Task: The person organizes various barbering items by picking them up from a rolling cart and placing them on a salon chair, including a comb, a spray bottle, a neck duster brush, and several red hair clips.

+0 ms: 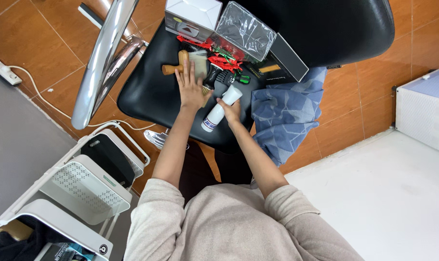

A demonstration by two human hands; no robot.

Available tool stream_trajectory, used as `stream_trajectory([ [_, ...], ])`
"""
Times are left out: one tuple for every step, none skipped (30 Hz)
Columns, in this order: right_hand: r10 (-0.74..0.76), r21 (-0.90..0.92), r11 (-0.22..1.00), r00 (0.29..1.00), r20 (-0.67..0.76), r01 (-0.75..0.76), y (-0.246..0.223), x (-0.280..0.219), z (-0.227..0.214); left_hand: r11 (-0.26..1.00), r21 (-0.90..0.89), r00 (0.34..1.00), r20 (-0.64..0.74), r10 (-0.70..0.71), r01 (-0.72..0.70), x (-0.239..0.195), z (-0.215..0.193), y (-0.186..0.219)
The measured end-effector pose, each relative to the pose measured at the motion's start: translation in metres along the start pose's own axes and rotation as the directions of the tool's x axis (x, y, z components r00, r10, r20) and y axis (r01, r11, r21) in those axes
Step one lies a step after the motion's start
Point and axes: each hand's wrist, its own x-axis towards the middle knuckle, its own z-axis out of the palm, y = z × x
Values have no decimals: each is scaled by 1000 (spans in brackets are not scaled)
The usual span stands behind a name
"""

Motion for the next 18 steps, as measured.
stream_trajectory([
  [3,-1,1000,1000,0,-3,3,-1,-2,1000,-1,1000,3,0,0,-3,4,2],
  [28,62,998,1000,-6,-28,5,0,-2,996,76,999,-4,42,-42,-6,7,6],
  [54,126,991,999,-10,-52,7,0,-3,985,152,996,-7,86,-84,-10,11,9],
  [53,128,990,999,-10,-52,8,0,-4,984,154,996,-8,87,-85,-12,14,14],
  [95,166,981,995,22,-98,9,0,-6,997,76,997,75,25,-31,-15,18,20],
  [137,201,969,989,56,-146,10,-2,-7,1000,2,986,162,-29,29,-18,21,26],
  [139,203,968,989,56,-147,9,-4,-7,1000,3,986,163,-27,27,-22,24,33],
  [155,244,957,987,31,-158,7,-6,-9,991,-41,980,162,-119,127,-25,28,40],
  [173,284,944,985,8,-168,4,-8,-10,971,-85,964,165,-209,225,-27,31,44],
  [170,285,944,985,5,-164,0,-10,-11,971,-86,965,163,-206,222,-25,34,47],
  [194,290,940,981,-23,-179,-5,-13,-11,996,-52,996,-54,-77,74,-22,38,52],
  [221,294,935,974,-51,-197,-11,-17,-12,998,11,963,-260,66,-65,-20,43,55],
  [221,294,936,974,-56,-195,-16,-20,-12,998,9,963,-259,69,-69,-16,48,58],
  [216,317,930,975,-56,-188,-22,-24,-13,969,125,966,-123,227,-212,-12,53,61],
  [212,339,923,976,-57,-180,-28,-27,-14,907,218,931,30,364,-362,-7,57,64],
  [213,339,923,975,-61,-180,-32,-29,-15,906,215,930,31,367,-365,0,61,66],
  [213,322,928,976,-40,-190,-36,-29,-16,924,207,947,80,311,-321,7,64,68],
  [216,304,931,976,-19,-201,-37,-30,-18,940,201,958,131,254,-276,12,67,70],
])
